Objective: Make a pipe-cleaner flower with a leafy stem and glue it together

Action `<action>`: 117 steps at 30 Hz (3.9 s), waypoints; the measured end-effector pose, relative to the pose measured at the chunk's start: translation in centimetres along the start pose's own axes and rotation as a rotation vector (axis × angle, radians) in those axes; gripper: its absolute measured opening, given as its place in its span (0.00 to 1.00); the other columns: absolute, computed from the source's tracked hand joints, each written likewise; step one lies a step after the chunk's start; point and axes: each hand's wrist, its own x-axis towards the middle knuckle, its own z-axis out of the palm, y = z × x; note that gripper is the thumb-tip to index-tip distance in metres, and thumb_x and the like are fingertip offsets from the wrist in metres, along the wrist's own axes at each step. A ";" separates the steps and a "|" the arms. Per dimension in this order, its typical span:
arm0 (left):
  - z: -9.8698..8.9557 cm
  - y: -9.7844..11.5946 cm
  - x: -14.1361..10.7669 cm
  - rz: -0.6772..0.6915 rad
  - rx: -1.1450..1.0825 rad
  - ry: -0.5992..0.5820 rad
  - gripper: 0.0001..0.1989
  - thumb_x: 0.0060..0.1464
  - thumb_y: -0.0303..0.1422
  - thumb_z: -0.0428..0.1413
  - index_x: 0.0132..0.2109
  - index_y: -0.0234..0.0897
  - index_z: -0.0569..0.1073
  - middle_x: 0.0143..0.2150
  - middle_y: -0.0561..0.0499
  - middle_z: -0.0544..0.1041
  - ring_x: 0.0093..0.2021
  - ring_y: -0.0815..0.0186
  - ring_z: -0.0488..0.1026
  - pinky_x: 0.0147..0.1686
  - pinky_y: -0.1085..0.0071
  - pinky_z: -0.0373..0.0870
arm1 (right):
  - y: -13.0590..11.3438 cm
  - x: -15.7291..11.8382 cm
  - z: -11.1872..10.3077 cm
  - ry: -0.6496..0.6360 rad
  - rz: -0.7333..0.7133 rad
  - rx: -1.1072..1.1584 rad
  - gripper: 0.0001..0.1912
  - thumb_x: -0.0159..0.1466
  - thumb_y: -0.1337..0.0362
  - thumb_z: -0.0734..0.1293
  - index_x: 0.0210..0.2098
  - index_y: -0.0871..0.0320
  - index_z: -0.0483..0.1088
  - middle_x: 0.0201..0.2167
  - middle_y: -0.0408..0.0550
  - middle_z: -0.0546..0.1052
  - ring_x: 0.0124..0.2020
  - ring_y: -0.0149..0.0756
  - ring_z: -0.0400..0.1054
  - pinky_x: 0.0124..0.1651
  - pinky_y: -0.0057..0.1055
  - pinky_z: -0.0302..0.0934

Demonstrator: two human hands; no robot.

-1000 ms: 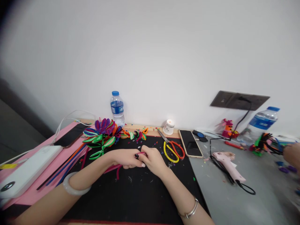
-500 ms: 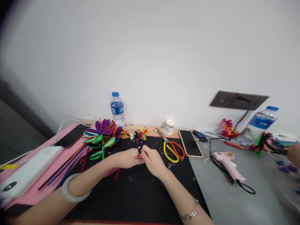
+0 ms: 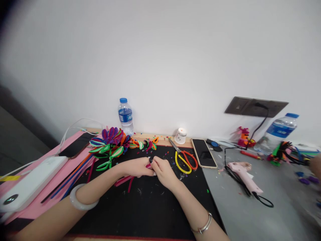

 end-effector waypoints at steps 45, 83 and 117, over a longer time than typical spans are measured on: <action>1.2 -3.1 -1.3 -0.079 -1.074 0.324 0.15 0.53 0.46 0.47 0.31 0.39 0.56 0.18 0.63 0.47 0.13 0.79 0.38 0.12 0.80 0.34 | 5.2 -0.7 -8.0 0.244 0.708 -0.518 0.08 0.45 0.66 0.65 0.25 0.60 0.63 0.27 0.56 0.72 0.34 0.49 0.69 0.30 0.33 0.56; 1.7 -2.6 -1.4 0.228 -0.885 0.665 0.18 0.56 0.44 0.44 0.51 0.42 0.60 0.20 0.61 0.48 0.14 0.78 0.43 0.13 0.81 0.40 | 0.8 -2.3 -4.4 -0.591 0.437 0.747 0.27 0.56 0.39 0.54 0.26 0.60 0.61 0.18 0.38 0.58 0.17 0.23 0.53 0.21 0.24 0.60; 2.2 -2.0 -2.0 0.200 -0.537 0.558 0.20 0.56 0.43 0.43 0.48 0.36 0.66 0.17 0.60 0.50 0.18 0.73 0.47 0.17 0.78 0.44 | 1.2 -1.9 -4.0 -0.552 0.263 0.858 0.29 0.59 0.43 0.50 0.23 0.62 0.62 0.15 0.41 0.61 0.11 0.25 0.53 0.12 0.25 0.54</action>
